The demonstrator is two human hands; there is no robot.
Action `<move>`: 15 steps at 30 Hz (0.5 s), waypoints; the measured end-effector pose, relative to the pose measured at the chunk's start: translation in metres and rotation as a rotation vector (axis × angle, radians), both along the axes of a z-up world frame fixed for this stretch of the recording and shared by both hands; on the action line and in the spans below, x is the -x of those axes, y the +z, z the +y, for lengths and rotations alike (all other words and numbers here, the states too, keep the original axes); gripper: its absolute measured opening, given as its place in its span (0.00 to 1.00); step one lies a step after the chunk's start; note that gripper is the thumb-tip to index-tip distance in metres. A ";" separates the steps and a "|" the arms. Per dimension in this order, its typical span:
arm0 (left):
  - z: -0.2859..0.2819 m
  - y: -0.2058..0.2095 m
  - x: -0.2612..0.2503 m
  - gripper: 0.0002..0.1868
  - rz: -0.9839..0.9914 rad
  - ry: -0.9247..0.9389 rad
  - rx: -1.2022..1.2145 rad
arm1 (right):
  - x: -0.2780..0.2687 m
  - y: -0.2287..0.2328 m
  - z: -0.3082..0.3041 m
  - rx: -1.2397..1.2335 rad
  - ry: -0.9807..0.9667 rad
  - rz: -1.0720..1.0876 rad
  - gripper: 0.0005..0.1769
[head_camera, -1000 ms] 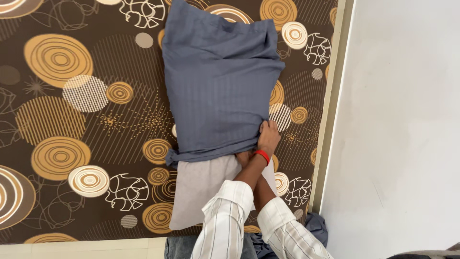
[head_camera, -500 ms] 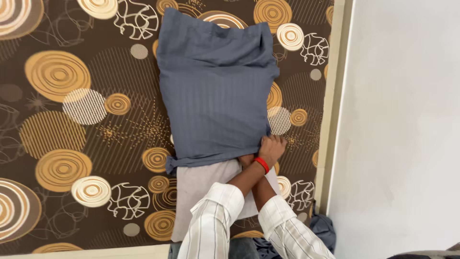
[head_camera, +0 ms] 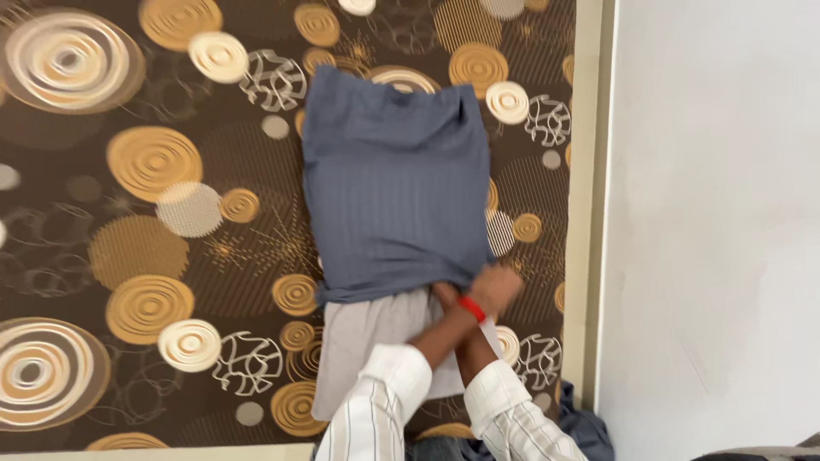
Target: The person inserts a white pillow into a light gray pillowcase, then places that assembly into a blue pillowcase. They smooth and adjust the covers, then lift and place the finished pillow on the floor.
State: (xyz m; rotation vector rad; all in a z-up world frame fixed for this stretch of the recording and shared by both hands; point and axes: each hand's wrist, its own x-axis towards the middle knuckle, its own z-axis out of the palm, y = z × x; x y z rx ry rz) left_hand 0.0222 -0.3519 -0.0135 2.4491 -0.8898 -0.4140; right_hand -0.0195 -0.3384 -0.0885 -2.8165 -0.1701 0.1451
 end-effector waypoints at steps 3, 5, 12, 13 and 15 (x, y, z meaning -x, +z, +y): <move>0.032 0.005 0.021 0.05 -0.045 -0.095 0.109 | -0.010 0.019 0.012 -0.025 0.010 0.034 0.17; 0.056 0.008 0.013 0.04 -0.052 -0.059 0.158 | -0.022 0.029 0.028 -0.051 0.011 0.035 0.17; 0.169 0.062 0.050 0.24 -0.055 0.069 0.087 | 0.000 0.079 0.006 -0.142 -0.054 0.088 0.17; 0.194 0.062 0.064 0.27 -0.159 0.180 0.041 | 0.007 0.086 0.000 -0.168 -0.080 0.098 0.17; 0.242 0.057 0.074 0.27 -0.230 0.345 0.058 | 0.028 0.099 -0.012 -0.252 -0.278 -0.045 0.17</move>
